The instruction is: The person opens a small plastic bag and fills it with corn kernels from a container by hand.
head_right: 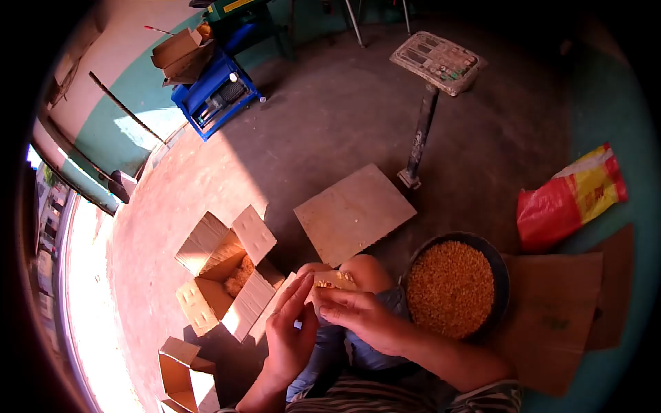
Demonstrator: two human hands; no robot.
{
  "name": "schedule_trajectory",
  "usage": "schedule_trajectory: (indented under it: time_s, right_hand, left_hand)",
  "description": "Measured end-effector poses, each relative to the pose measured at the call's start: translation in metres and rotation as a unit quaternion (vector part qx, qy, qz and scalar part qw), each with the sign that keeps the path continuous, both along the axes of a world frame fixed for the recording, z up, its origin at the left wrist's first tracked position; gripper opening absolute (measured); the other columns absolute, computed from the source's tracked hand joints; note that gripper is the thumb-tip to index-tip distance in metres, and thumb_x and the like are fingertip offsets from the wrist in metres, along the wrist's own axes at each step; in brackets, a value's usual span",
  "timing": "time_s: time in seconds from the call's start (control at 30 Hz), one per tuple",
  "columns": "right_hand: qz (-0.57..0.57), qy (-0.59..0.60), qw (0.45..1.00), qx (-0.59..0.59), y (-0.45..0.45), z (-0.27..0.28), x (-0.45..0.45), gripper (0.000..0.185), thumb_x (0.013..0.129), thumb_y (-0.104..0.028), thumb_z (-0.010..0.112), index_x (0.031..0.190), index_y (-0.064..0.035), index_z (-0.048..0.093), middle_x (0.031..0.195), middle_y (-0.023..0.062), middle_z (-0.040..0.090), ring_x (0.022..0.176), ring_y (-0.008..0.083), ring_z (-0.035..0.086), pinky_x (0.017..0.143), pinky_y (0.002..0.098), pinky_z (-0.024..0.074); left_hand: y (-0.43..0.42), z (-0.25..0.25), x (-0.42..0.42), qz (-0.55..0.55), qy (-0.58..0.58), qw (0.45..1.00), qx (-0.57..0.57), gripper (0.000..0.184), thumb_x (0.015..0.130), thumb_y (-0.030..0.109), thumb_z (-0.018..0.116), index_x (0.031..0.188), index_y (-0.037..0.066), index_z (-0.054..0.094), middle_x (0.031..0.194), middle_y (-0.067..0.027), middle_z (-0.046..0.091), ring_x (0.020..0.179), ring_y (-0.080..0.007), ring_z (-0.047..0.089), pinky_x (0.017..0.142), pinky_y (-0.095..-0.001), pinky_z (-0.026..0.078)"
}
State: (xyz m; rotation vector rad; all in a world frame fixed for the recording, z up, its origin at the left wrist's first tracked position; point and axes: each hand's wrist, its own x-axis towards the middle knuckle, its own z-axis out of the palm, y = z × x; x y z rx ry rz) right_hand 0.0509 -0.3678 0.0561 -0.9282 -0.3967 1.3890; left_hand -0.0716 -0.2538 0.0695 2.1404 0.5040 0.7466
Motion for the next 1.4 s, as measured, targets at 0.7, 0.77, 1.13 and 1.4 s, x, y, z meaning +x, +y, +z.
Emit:
schedule_trajectory:
  time_s: [0.7, 0.77, 1.13, 1.4]
  right_hand:
    - [-0.397, -0.389, 0.708, -0.436, -0.126, -0.204, 0.151, 0.03, 0.1, -0.019, 0.053, 0.124, -0.0025, 0.062, 0.111, 0.0109, 0.066, 0.095, 0.0227, 0.065, 0.08, 0.0389, 0.0512]
    - [-0.374, -0.48, 0.645, -0.462, -0.12, -0.229, 0.165, 0.036, 0.101, -0.022, 0.053, 0.13, -0.0008, 0.056, 0.11, 0.0209, 0.061, 0.102, 0.0342, 0.06, 0.088, 0.0459, 0.0468]
    - [-0.443, -0.525, 0.604, -0.403, -0.037, -0.263, 0.119, 0.028, 0.097, -0.018, 0.051, 0.11, 0.0056, 0.057, 0.109, 0.0282, 0.058, 0.104, 0.0441, 0.053, 0.088, 0.051, 0.0424]
    - [-0.462, -0.387, 0.731, -0.32, -0.054, -0.275, 0.112, 0.032, 0.094, -0.022, 0.057, 0.109, 0.0056, 0.056, 0.096, 0.0215, 0.063, 0.09, 0.0313, 0.062, 0.077, 0.0435, 0.0466]
  left_hand:
    - [-0.003, 0.003, 0.003, -0.038, 0.021, 0.998, -0.043, 0.05, 0.083, -0.016, 0.054, 0.13, 0.001, 0.059, 0.13, -0.0182, 0.062, 0.071, -0.0104, 0.062, 0.066, -0.0235, 0.05]
    - [-0.004, 0.004, 0.003, -0.038, 0.023, 0.998, -0.052, 0.05, 0.084, -0.015, 0.054, 0.131, 0.002, 0.059, 0.13, -0.0179, 0.062, 0.071, -0.0103, 0.061, 0.066, -0.0235, 0.05]
    - [-0.003, 0.002, 0.001, -0.029, 0.038, 0.994, -0.096, 0.051, 0.084, -0.015, 0.055, 0.131, 0.002, 0.059, 0.13, -0.0167, 0.062, 0.069, -0.0085, 0.057, 0.065, -0.0227, 0.048]
    - [-0.004, 0.0, 0.002, -0.033, 0.03, 0.993, -0.112, 0.051, 0.083, -0.016, 0.054, 0.131, 0.001, 0.059, 0.129, -0.0167, 0.062, 0.067, -0.0072, 0.056, 0.064, -0.0222, 0.048]
